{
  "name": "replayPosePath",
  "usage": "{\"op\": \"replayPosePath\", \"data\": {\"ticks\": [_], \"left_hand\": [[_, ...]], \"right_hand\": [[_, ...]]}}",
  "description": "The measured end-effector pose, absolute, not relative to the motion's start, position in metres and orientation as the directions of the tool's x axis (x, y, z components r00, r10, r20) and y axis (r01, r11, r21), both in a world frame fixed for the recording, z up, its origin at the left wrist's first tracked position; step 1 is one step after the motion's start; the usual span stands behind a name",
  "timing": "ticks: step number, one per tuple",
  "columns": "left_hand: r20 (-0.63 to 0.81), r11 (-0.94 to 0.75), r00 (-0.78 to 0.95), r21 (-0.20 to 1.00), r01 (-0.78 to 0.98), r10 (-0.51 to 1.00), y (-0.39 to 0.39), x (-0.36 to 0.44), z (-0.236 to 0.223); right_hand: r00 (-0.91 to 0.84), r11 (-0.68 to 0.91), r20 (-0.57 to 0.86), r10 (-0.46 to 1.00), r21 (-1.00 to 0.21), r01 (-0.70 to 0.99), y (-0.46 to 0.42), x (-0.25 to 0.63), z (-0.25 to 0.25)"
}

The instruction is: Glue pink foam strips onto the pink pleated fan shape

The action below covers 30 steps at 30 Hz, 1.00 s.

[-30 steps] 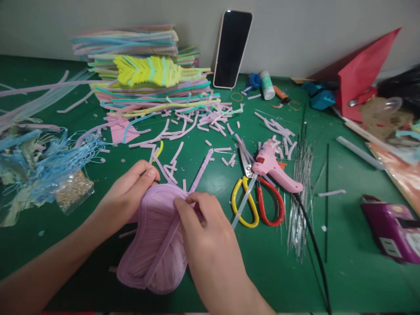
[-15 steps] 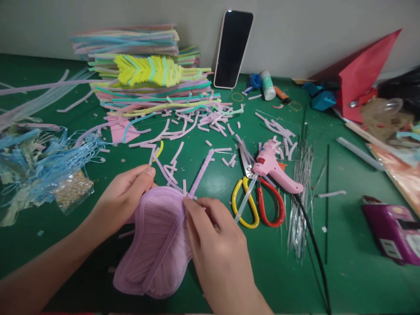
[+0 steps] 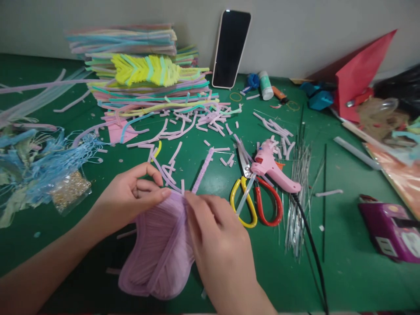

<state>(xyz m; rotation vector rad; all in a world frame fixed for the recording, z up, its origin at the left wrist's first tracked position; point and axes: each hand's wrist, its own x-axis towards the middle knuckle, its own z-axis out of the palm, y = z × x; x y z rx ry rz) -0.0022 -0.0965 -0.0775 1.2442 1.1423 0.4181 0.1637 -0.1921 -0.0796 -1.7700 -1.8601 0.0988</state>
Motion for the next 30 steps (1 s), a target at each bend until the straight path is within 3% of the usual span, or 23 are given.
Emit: {"op": "replayPosePath", "data": {"ticks": [6, 11, 13, 15, 21, 30], "left_hand": [[-0.441, 0.316, 0.459, 0.891, 0.325, 0.772, -0.095, -0.003, -0.075], [-0.447, 0.322, 0.462, 0.889, 0.325, 0.766, -0.093, -0.004, -0.074], [-0.429, 0.329, 0.451, 0.9, 0.285, 0.783, -0.093, -0.005, -0.075], [-0.427, 0.342, 0.447, 0.903, 0.26, 0.786, -0.093, -0.005, -0.076], [-0.466, 0.33, 0.583, 0.885, 0.33, 0.666, -0.091, -0.005, -0.069], [-0.499, 0.418, 0.579, 0.864, 0.28, 0.645, -0.094, -0.006, -0.068]], "right_hand": [[0.233, -0.094, 0.152, 0.96, -0.61, 0.787, -0.195, 0.186, -0.073], [0.389, -0.303, -0.155, 0.908, -0.885, 0.354, -0.198, 0.189, -0.076], [0.347, -0.369, -0.283, 0.894, -0.905, 0.212, -0.199, 0.188, -0.077], [0.278, -0.403, -0.348, 0.895, -0.898, 0.175, -0.199, 0.189, -0.077], [0.176, -0.345, -0.317, 0.932, -0.924, 0.165, -0.194, 0.193, -0.075], [0.146, -0.297, -0.266, 0.953, -0.916, 0.27, -0.186, 0.185, -0.068]]}}
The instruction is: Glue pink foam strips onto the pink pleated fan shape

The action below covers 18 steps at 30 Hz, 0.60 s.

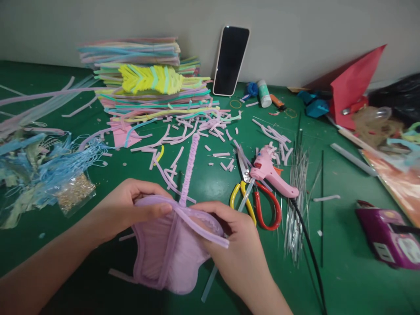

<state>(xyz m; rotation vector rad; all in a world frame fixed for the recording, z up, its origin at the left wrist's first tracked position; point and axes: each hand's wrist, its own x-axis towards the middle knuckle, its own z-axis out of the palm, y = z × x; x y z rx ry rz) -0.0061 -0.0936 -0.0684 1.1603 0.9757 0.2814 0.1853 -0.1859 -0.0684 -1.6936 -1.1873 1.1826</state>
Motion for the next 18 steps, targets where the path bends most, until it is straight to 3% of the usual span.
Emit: {"op": "replayPosePath", "data": {"ticks": [18], "left_hand": [[-0.405, 0.237, 0.537, 0.904, 0.356, 0.74, -0.0975, -0.0012, -0.0656]], "right_hand": [[0.1, -0.257, -0.237, 0.966, -0.901, 0.349, -0.1844, 0.1779, -0.0696]]}}
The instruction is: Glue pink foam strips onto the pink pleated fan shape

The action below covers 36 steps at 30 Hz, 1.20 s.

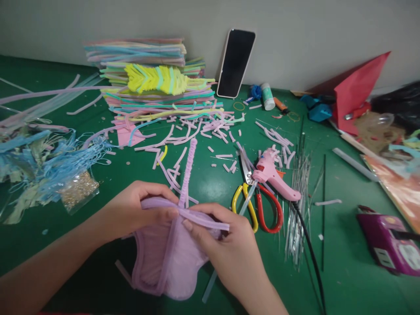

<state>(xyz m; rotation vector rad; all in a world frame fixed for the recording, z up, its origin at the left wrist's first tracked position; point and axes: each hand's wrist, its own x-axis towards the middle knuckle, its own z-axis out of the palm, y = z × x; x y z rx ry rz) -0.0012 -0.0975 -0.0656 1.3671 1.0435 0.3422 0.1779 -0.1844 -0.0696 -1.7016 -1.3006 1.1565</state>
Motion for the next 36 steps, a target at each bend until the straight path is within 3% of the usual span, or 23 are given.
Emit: {"op": "replayPosePath", "data": {"ticks": [5, 8, 12, 14, 16, 19, 22, 24, 28, 36], "left_hand": [[-0.47, 0.317, 0.587, 0.881, 0.35, 0.659, -0.092, -0.004, -0.071], [-0.434, 0.398, 0.588, 0.896, 0.198, 0.683, -0.086, -0.01, -0.07], [-0.255, 0.289, 0.232, 0.949, -0.127, 0.939, -0.073, -0.021, -0.067], [-0.2, 0.214, 0.086, 0.956, -0.201, 0.976, -0.068, -0.025, -0.068], [-0.203, 0.211, 0.057, 0.948, -0.239, 0.978, -0.065, -0.026, -0.071], [-0.207, 0.224, 0.107, 0.957, -0.185, 0.972, -0.067, -0.023, -0.076], [-0.137, 0.127, 0.188, 0.99, 0.062, 0.973, -0.071, -0.021, -0.076], [-0.088, 0.03, 0.289, 0.979, 0.199, 0.953, -0.074, -0.023, -0.073], [-0.139, -0.006, 0.533, 0.966, 0.26, 0.835, -0.081, -0.024, -0.066], [-0.181, 0.015, 0.485, 0.945, 0.325, 0.856, -0.089, -0.016, -0.064]], "right_hand": [[0.132, -0.273, -0.244, 0.961, -0.912, 0.306, -0.185, 0.174, -0.073], [0.174, -0.323, -0.285, 0.943, -0.91, 0.261, -0.183, 0.175, -0.075], [0.262, -0.364, -0.298, 0.918, -0.895, 0.258, -0.181, 0.182, -0.075], [0.276, -0.348, -0.274, 0.921, -0.899, 0.267, -0.18, 0.186, -0.075], [0.26, -0.334, -0.264, 0.929, -0.901, 0.278, -0.18, 0.189, -0.076], [0.214, -0.317, -0.262, 0.941, -0.905, 0.285, -0.181, 0.191, -0.08], [0.225, -0.324, -0.272, 0.936, -0.916, 0.238, -0.182, 0.19, -0.082], [0.243, -0.333, -0.283, 0.928, -0.922, 0.197, -0.182, 0.188, -0.082], [0.256, -0.341, -0.293, 0.921, -0.924, 0.17, -0.181, 0.184, -0.079], [0.317, -0.352, -0.295, 0.901, -0.926, 0.138, -0.183, 0.175, -0.078]]}}
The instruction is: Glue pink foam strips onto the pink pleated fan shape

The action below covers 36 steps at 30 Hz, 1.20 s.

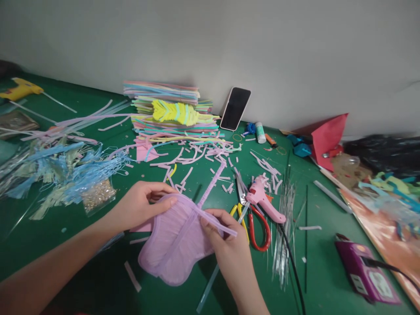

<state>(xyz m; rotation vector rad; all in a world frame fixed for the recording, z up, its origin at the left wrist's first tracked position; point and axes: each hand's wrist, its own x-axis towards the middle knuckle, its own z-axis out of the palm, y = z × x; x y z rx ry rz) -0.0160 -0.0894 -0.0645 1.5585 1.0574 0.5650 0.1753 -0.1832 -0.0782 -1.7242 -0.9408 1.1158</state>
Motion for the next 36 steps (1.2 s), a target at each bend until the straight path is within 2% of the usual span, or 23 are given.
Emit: {"op": "replayPosePath", "data": {"ticks": [6, 10, 12, 22, 29, 36], "left_hand": [[-0.266, 0.168, 0.505, 0.958, 0.231, 0.821, -0.086, -0.018, -0.071], [-0.344, 0.331, 0.589, 0.934, 0.135, 0.731, -0.084, -0.021, -0.072], [-0.352, 0.362, 0.602, 0.926, 0.112, 0.716, -0.083, -0.021, -0.073], [-0.319, 0.232, 0.515, 0.946, 0.228, 0.796, -0.085, -0.018, -0.074], [-0.318, 0.267, 0.559, 0.948, 0.173, 0.766, -0.085, -0.018, -0.073], [-0.339, 0.248, 0.55, 0.94, 0.234, 0.764, -0.085, -0.017, -0.072]], "right_hand": [[0.253, -0.374, -0.325, 0.911, -0.91, 0.179, -0.184, 0.184, -0.084], [0.274, -0.379, -0.332, 0.902, -0.915, 0.139, -0.185, 0.186, -0.087], [0.285, -0.38, -0.335, 0.898, -0.917, 0.118, -0.185, 0.186, -0.088], [0.276, -0.404, -0.363, 0.89, -0.908, 0.11, -0.186, 0.183, -0.086], [0.303, -0.403, -0.362, 0.882, -0.911, 0.085, -0.187, 0.183, -0.09], [0.264, -0.417, -0.384, 0.885, -0.905, 0.082, -0.186, 0.178, -0.088]]}}
